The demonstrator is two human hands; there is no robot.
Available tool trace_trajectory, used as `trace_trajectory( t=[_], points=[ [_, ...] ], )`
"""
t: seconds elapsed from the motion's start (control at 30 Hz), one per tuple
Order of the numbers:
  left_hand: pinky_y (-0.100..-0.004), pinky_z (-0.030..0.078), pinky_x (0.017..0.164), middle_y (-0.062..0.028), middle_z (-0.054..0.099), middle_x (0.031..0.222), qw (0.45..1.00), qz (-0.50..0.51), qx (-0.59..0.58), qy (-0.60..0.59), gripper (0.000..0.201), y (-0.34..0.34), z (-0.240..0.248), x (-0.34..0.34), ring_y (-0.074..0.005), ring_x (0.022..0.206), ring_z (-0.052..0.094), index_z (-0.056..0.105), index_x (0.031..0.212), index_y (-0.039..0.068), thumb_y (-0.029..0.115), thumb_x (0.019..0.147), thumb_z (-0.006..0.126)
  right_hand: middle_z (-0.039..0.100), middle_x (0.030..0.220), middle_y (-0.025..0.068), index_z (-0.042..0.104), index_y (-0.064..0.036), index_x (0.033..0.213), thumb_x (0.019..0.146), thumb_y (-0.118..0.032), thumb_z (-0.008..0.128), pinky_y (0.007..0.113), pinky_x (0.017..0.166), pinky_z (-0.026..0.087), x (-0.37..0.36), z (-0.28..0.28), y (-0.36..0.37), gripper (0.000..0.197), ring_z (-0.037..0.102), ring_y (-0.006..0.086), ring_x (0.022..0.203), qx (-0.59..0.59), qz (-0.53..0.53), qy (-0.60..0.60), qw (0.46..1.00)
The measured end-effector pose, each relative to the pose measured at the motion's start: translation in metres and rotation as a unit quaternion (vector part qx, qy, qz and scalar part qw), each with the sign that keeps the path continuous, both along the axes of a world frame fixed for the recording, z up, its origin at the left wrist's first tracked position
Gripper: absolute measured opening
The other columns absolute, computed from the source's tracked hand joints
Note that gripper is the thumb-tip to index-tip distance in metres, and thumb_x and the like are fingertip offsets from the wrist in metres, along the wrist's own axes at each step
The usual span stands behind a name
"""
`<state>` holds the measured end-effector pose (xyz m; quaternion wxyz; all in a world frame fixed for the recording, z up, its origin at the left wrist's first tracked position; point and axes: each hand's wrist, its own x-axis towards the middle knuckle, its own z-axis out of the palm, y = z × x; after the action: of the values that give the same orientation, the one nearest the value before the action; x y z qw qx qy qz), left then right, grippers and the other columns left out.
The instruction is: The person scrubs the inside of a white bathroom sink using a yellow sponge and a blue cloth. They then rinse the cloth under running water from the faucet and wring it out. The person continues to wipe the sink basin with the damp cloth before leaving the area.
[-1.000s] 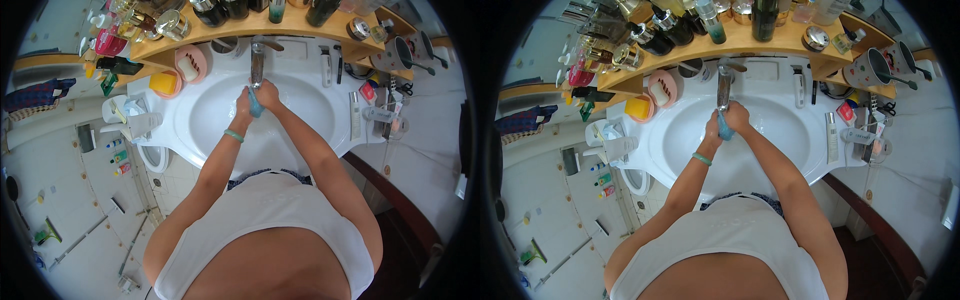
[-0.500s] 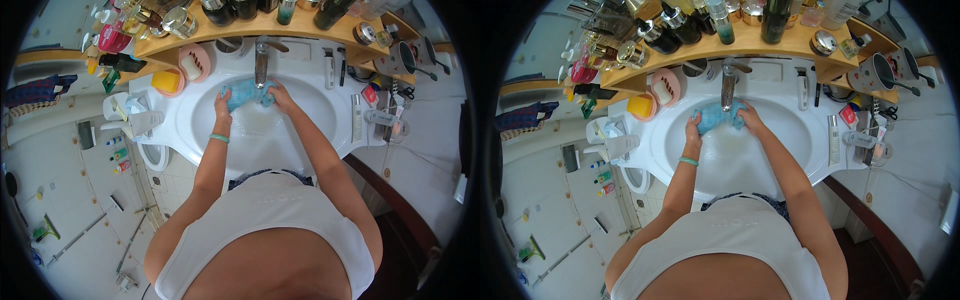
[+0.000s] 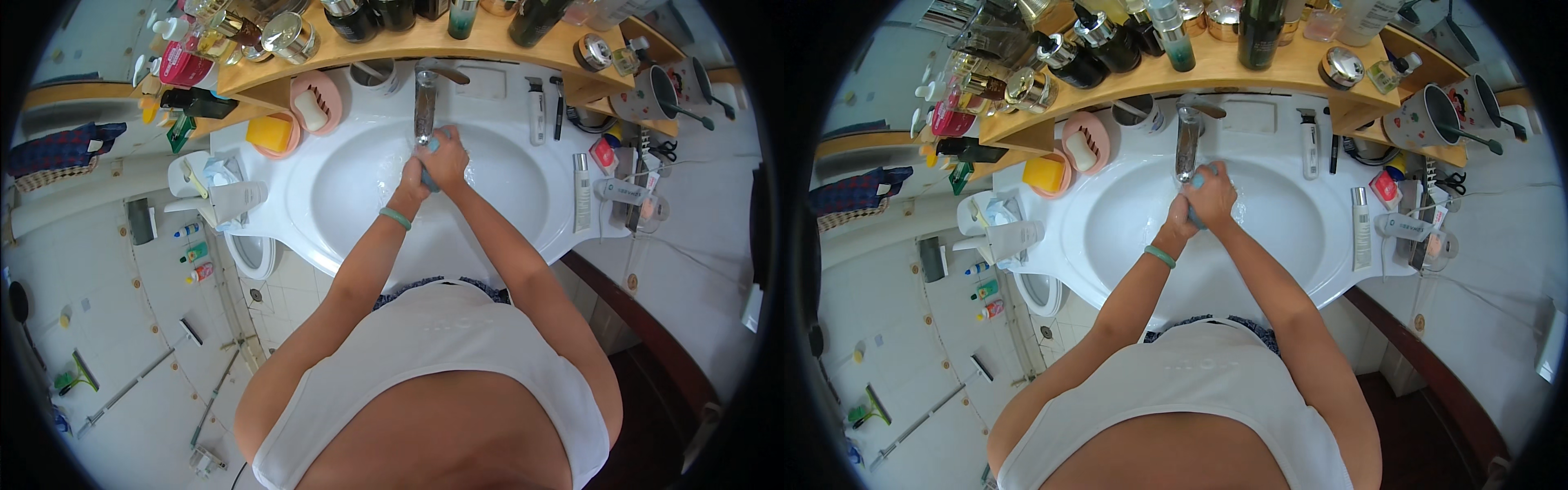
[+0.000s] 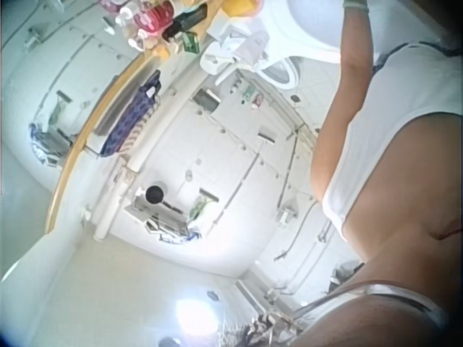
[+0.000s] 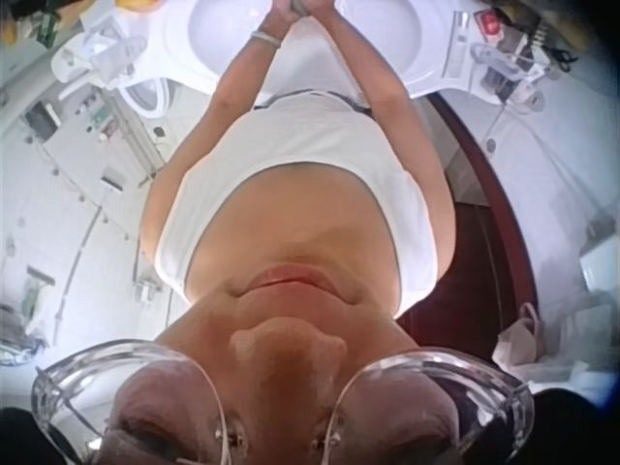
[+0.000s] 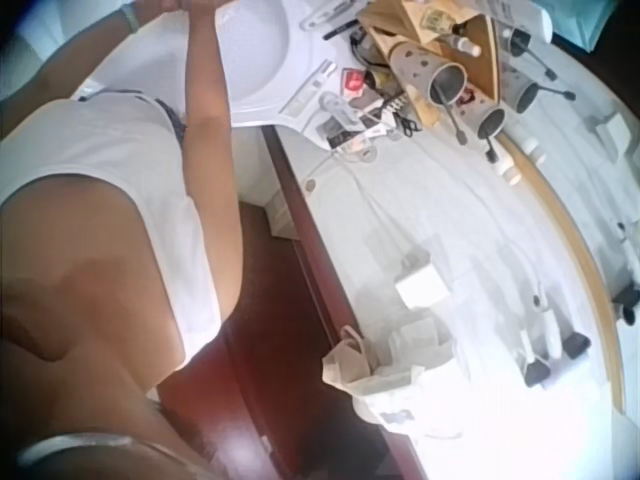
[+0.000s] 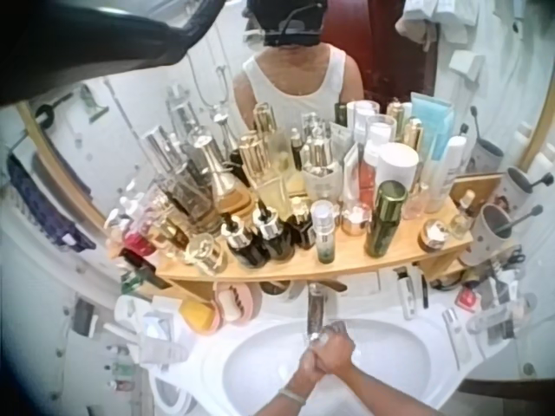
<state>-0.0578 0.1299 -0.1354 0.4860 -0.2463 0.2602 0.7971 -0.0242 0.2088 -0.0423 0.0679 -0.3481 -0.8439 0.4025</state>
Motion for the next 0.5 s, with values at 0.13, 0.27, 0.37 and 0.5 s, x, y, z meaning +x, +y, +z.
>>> trace_trajectory(
  t=[0.13, 0.27, 0.37, 0.5],
  points=[
    [-0.0339, 0.048, 0.087, -0.0069, 0.058, 0.112, 0.982, -0.035, 0.187, 0.015, 0.036, -0.019, -0.014, -0.013, -0.0205, 0.101, 0.057, 0.050, 0.117, 0.008, 0.036, 0.098, 0.037, 0.057, 0.102, 0.0103, 0.067, -0.0123, 0.085, 0.069, -0.034, 0.071, 0.044, 0.075, 0.050, 0.008, -0.011, -0.019, 0.028, 0.060, 0.0366, 0.088, 0.049, -0.004, 0.151, 0.987],
    [-0.0331, 0.050, 0.082, -0.0071, 0.060, 0.104, 0.971, -0.052, 0.220, 0.081, 0.035, -0.027, 0.009, -0.012, -0.0198, 0.097, 0.059, 0.053, 0.113, 0.010, 0.039, 0.096, 0.043, 0.053, 0.112, 0.0177, 0.065, -0.0110, 0.096, 0.071, -0.031, 0.069, 0.044, 0.079, 0.049, 0.015, 0.021, -0.034, 0.032, 0.058, 0.0387, 0.092, 0.033, 0.070, 0.102, 0.992],
    [-0.0324, 0.051, 0.080, -0.0081, 0.061, 0.098, 0.998, -0.006, -0.062, -0.002, 0.033, -0.002, 0.039, -0.002, -0.0200, 0.093, 0.060, 0.055, 0.109, 0.009, 0.037, 0.095, 0.045, 0.054, 0.109, 0.0144, 0.065, -0.0120, 0.097, 0.070, -0.027, 0.067, 0.044, 0.077, 0.050, -0.005, -0.003, -0.013, 0.031, 0.061, 0.0370, 0.087, 0.001, 0.022, -0.015, 1.000],
    [-0.0360, 0.050, 0.081, -0.0083, 0.061, 0.098, 0.998, -0.006, -0.059, 0.008, 0.034, 0.004, 0.024, -0.006, -0.0209, 0.094, 0.058, 0.055, 0.106, 0.005, 0.035, 0.096, 0.042, 0.057, 0.107, 0.0160, 0.067, -0.0121, 0.093, 0.070, -0.027, 0.067, 0.044, 0.077, 0.050, -0.013, -0.027, 0.000, 0.027, 0.061, 0.0382, 0.086, 0.033, -0.053, 0.036, 0.997]
  ],
)
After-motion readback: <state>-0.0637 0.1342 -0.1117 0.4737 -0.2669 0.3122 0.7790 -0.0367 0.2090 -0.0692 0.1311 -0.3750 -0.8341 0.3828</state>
